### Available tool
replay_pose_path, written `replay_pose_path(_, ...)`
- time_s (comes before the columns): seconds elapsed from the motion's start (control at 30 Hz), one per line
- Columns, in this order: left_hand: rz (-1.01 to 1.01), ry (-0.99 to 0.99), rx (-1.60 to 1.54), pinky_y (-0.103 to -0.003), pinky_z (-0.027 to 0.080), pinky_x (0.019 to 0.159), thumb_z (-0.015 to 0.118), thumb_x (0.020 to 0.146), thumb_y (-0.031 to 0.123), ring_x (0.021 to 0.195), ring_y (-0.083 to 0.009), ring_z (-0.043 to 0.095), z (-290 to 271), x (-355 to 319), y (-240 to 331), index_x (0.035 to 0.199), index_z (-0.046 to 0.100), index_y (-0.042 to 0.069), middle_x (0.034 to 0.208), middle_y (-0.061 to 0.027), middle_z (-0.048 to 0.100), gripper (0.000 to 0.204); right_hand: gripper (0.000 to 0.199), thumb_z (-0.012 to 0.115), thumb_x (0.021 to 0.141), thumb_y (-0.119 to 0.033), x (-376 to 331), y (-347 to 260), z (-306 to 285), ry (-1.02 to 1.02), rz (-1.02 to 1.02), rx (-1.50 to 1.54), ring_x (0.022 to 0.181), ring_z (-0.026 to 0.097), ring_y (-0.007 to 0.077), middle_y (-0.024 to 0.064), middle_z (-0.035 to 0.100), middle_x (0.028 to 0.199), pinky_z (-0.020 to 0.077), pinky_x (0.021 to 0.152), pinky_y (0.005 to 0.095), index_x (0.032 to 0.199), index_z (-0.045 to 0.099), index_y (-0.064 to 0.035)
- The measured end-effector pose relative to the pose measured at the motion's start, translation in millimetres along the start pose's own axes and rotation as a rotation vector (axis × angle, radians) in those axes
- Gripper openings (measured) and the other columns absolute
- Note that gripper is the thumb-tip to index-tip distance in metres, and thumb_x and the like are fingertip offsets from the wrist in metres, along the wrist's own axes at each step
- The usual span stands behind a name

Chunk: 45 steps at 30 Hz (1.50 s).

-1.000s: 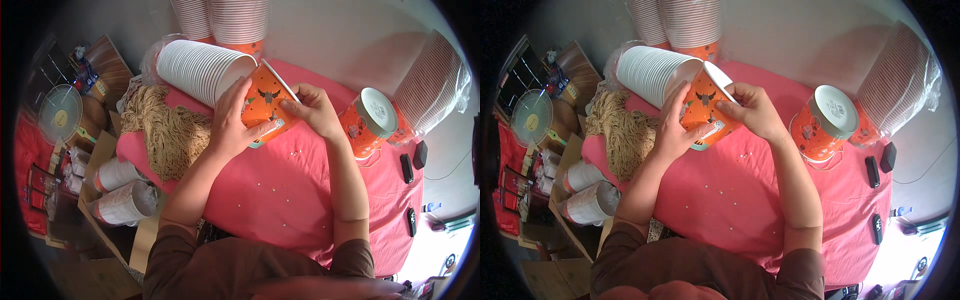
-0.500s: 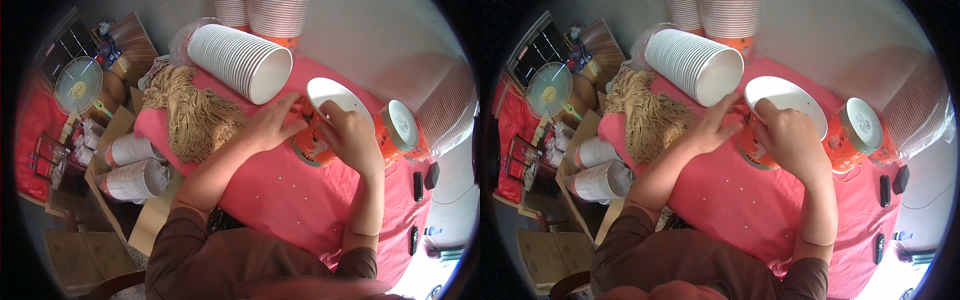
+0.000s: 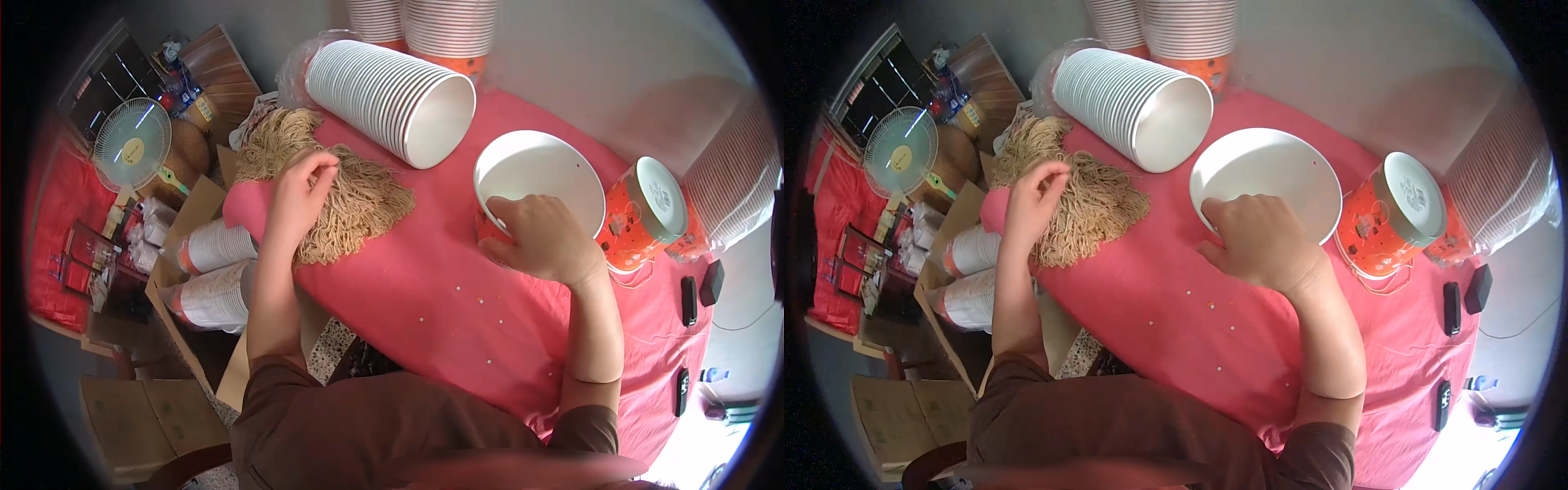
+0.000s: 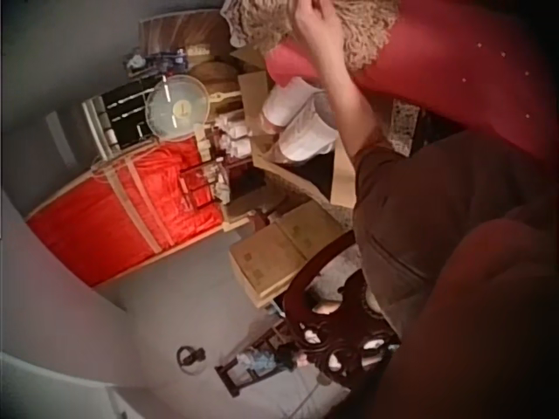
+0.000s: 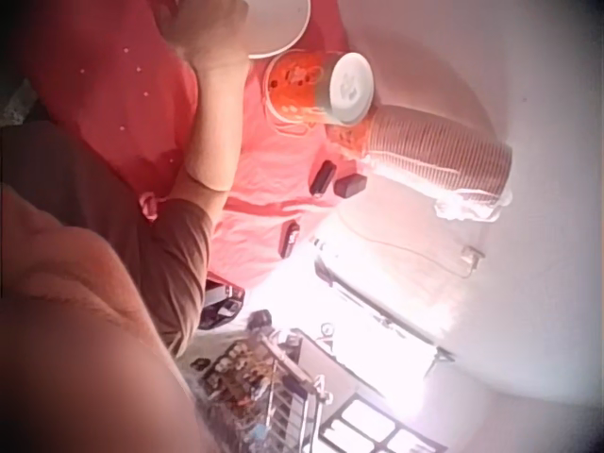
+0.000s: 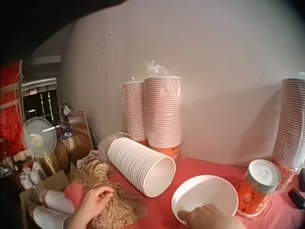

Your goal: Attaching rope handles to paper buckets by threading them through holes and tying knots.

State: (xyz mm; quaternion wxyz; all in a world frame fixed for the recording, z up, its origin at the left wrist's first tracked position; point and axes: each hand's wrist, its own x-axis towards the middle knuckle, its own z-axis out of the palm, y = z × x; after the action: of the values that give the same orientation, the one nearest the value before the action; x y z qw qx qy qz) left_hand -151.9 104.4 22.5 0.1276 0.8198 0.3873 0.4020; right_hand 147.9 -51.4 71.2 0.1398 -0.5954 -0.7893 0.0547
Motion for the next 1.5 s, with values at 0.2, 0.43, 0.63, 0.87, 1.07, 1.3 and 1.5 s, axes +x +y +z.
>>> replay_pose_path(0.2,0.137,-0.071,0.134,-0.037,0.050,0.079,0.068,0.084,0.004,0.091,-0.0293,0.063,3.8,-26.0,-10.6,0.092,0.065,0.003,0.095,-0.0099,0.063,0.009,0.028,0.067,0.081,-0.027,-0.1,2.6,-0.7,-0.023,0.024,-0.011,0.070,0.061,0.0406,0.0208,0.059,0.064,0.0468,0.070,0.0489,0.087,0.062,0.0001)
replay_pose_path(0.43,0.243,0.013,0.334,-0.040,0.050,0.075,0.071,0.078,0.004,0.088,-0.0280,0.060,18.1,-27.8,-12.1,0.086,0.066,0.005,0.091,-0.0079,0.060,0.009,0.028,0.068,0.081,-0.027,-0.6,0.6,-2.1,-0.031,0.034,-0.001,0.069,0.061,0.0398,0.0200,0.059,0.063,0.0469,0.070,0.0482,0.086,0.063,0.0001)
replay_pose_path(0.63,0.203,0.004,0.261,-0.040,0.049,0.076,0.071,0.076,0.003,0.088,-0.0281,0.060,16.7,-31.0,-11.2,0.082,0.063,0.004,0.089,-0.0075,0.061,0.010,0.029,0.068,0.081,-0.028,-1.0,1.2,-0.6,-0.013,0.024,-0.003,0.069,0.061,0.0393,0.0193,0.059,0.063,0.0472,0.070,0.0478,0.086,0.063,0.0003)
replay_pose_path(0.87,0.228,0.016,0.094,-0.039,0.050,0.079,0.069,0.076,0.001,0.088,-0.0288,0.062,20.9,-32.2,18.1,0.083,0.061,0.003,0.092,-0.0083,0.065,0.011,0.029,0.068,0.081,-0.028,-0.1,4.6,2.3,0.005,0.009,-0.010,0.069,0.061,0.0389,0.0190,0.059,0.063,0.0474,0.069,0.0474,0.086,0.063,-0.0003)
replay_pose_path(1.07,0.341,-0.156,-0.410,-0.035,0.050,0.066,0.068,0.079,-0.002,0.075,-0.0244,0.063,58.7,-32.0,88.8,0.084,0.059,0.004,0.081,-0.0085,0.063,0.012,0.031,0.068,0.084,-0.031,3.2,-4.8,-11.3,-0.160,0.110,-0.040,0.080,0.066,0.0383,0.0192,0.067,0.077,0.0510,0.074,0.0477,0.093,0.062,-0.0012)
replay_pose_path(1.3,0.523,-0.211,-0.757,-0.027,0.048,0.059,0.070,0.083,-0.002,0.068,-0.0115,0.061,82.9,-3.3,158.4,0.091,0.065,0.000,0.080,-0.0059,0.064,0.009,0.029,0.066,0.083,-0.029,-7.7,15.9,2.3,0.032,0.014,0.011,0.078,0.066,0.0392,0.0187,0.067,0.076,0.0519,0.069,0.0480,0.091,0.061,-0.0019)
replay_pose_path(1.5,0.280,-0.151,-0.759,-0.022,0.039,0.050,0.068,0.087,0.000,0.056,-0.0038,0.049,100.3,-5.1,122.0,0.093,0.067,0.000,0.073,-0.0013,0.064,0.005,0.036,0.073,0.079,-0.033,-6.5,17.8,-13.5,-0.003,0.040,0.150,0.075,0.067,0.0325,0.0123,0.069,0.082,0.0524,0.066,0.0430,0.104,0.066,-0.0075)
